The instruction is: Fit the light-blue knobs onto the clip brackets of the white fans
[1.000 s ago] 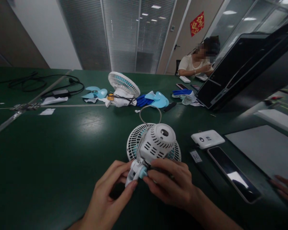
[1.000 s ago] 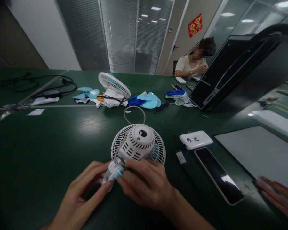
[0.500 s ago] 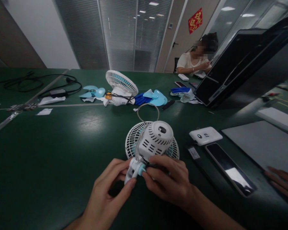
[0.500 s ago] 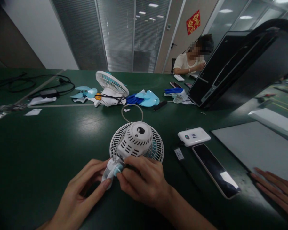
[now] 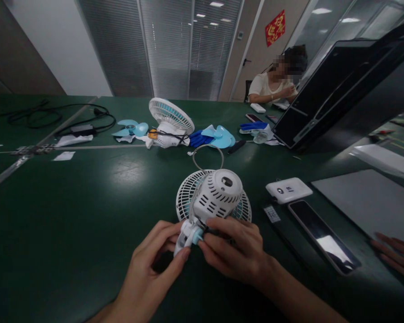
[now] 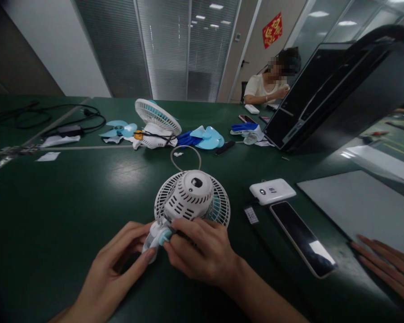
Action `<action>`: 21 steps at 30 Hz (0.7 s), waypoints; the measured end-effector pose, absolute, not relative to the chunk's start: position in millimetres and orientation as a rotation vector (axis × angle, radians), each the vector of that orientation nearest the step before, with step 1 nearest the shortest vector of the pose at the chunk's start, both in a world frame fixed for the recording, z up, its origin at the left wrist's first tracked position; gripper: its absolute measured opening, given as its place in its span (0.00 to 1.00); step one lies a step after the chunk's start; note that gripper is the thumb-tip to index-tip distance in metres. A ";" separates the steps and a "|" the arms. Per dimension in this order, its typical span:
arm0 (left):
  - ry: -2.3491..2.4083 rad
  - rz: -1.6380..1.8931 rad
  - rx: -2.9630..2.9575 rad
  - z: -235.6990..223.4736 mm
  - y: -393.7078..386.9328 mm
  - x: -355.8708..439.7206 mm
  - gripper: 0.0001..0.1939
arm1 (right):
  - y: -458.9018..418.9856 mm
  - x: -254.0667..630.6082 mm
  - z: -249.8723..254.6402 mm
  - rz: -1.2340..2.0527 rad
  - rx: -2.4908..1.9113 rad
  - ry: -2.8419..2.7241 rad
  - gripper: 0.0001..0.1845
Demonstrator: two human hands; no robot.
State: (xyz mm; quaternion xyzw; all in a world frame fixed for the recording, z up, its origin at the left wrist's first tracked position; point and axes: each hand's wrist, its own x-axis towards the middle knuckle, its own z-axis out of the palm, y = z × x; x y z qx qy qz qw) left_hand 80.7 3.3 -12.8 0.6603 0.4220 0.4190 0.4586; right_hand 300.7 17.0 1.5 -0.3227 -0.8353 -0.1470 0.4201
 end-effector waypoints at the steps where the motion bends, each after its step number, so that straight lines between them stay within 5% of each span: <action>1: 1.040 1.039 1.620 -12.4 3.8 81.1 0.17 | 16.8 301.2 1.6 -0.371 -0.798 -2.097 0.01; 7: 1.036 1.024 1.576 -11.0 3.9 80.4 0.14 | 22.1 322.1 6.6 -0.311 -0.594 -2.306 0.16; 15: 1.036 1.021 1.548 -8.9 1.4 81.2 0.14 | 19.6 306.1 1.4 -0.347 -0.749 -2.155 0.02; 19: 1.033 1.017 1.529 -9.7 1.6 81.4 0.15 | 19.3 308.3 2.7 -0.363 -0.739 -2.175 0.02; 21: 1.027 1.021 1.516 -9.3 2.1 81.3 0.15 | 21.3 315.6 4.4 -0.361 -0.644 -2.243 0.11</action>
